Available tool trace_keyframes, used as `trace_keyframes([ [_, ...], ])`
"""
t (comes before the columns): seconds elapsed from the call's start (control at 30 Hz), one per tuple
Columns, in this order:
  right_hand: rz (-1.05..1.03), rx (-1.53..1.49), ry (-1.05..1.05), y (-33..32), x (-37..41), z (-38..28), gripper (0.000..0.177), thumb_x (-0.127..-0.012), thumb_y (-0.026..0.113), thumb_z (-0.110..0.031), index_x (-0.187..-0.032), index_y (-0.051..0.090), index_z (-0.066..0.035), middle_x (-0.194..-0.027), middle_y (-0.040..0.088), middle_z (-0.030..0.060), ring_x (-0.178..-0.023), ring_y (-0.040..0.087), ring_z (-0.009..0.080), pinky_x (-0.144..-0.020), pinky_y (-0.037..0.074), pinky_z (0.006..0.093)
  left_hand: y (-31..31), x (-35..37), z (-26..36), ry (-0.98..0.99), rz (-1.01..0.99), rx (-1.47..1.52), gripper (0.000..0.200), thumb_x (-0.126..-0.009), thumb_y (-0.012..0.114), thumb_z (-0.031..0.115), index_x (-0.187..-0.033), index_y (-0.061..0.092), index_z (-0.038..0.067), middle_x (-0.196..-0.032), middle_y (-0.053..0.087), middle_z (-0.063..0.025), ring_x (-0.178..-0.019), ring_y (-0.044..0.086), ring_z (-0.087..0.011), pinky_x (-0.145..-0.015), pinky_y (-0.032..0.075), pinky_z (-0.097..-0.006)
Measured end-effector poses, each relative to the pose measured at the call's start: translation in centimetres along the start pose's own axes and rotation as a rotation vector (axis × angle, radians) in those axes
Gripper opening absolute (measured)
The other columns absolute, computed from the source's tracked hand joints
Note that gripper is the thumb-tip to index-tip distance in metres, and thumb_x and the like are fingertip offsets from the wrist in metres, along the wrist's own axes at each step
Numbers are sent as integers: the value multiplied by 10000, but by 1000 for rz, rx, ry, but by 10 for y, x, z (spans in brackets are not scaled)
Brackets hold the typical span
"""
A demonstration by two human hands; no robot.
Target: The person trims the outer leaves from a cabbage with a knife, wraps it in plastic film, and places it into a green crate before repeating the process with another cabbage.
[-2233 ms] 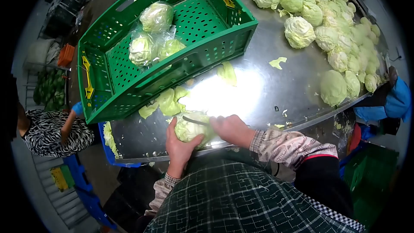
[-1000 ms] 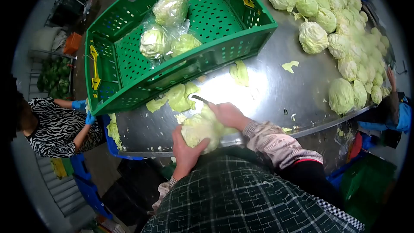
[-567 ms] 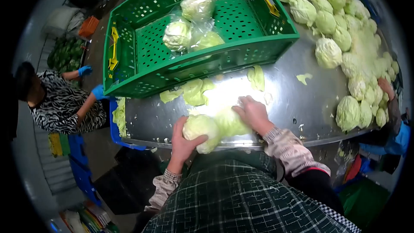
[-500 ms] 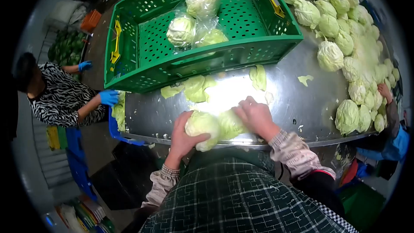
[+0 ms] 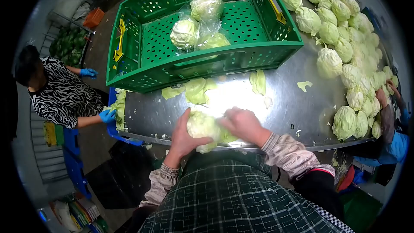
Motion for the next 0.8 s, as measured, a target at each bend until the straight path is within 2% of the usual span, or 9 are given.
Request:
trace_keyframes([
  [0.03,95,-74,-7,1,-3,-11,372,-818,707,-338,-967,661,-1,-917,658,150,-712,647,341,-621,526,396,1,0,-1,-18,8,29,1147,-497,902,394,-1415,325,19,-1356,437,-195,-1193,512,-339,-972,450,-401],
  [0.1,255,-117,-82,20,-23,-15,403,-845,662,-385,-982,687,-7,-808,664,190,-693,655,337,-640,519,418,-1,2,4,-26,-8,30,1183,-491,904,388,-1426,287,8,-1366,416,-212,-1194,508,-350,-976,448,-404],
  [0.2,-36,-484,396,39,-54,20,370,-856,650,-343,-933,689,17,-714,653,201,-631,647,324,-623,508,408,-6,1,0,57,40,43,1163,-491,905,371,-1419,302,11,-1368,416,-207,-1183,516,-354,-965,457,-414],
  [0.4,134,-466,114,34,-36,-18,249,-855,651,-215,-819,661,32,-635,596,207,-565,622,333,-547,479,416,-31,7,7,84,48,-138,962,-549,882,369,-1333,450,15,-1311,506,-200,-1189,522,-343,-971,453,-409],
  [0.47,137,-561,229,34,-36,-20,253,-883,634,-215,-841,647,34,-621,613,151,-526,616,228,-495,461,354,-23,8,12,70,124,-311,903,-574,863,412,-1296,487,21,-1275,540,-200,-1136,562,-339,-942,471,-398],
  [0.57,218,-519,329,28,-46,26,264,-913,605,-220,-901,628,42,-596,591,75,-521,552,124,-477,443,308,-21,1,-22,-95,169,-102,886,-563,870,412,-1271,490,39,-1222,562,-178,-1109,566,-323,-920,478,-408],
  [0.63,222,-486,397,12,-44,46,232,-892,614,-195,-884,624,37,-640,613,126,-544,610,203,-484,459,346,-21,-4,-62,-197,123,391,789,-633,847,221,-1286,452,20,-1207,566,-170,-1077,584,-281,-926,480,-374],
  [0.7,343,-5,145,6,-37,45,187,-825,678,-159,-881,623,11,-652,591,129,-571,600,238,-539,467,354,-20,-1,-92,-237,142,878,750,-661,817,112,-1297,432,14,-1197,564,-159,-1069,583,-262,-926,479,-361],
  [0.8,278,-198,85,2,-33,-27,505,-776,744,-214,-1172,530,14,-942,630,201,-654,639,307,-584,517,376,-17,7,-86,-192,259,875,749,-663,791,26,-1309,412,3,-1193,544,-138,-1082,561,-232,-930,473,-344],
])
Point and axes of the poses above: each hand's wrist, its own x-axis away from the middle knuckle, its own y-axis out of the palm, z = x × y, the point moved 5 cm from there along -x, towards the middle knuckle
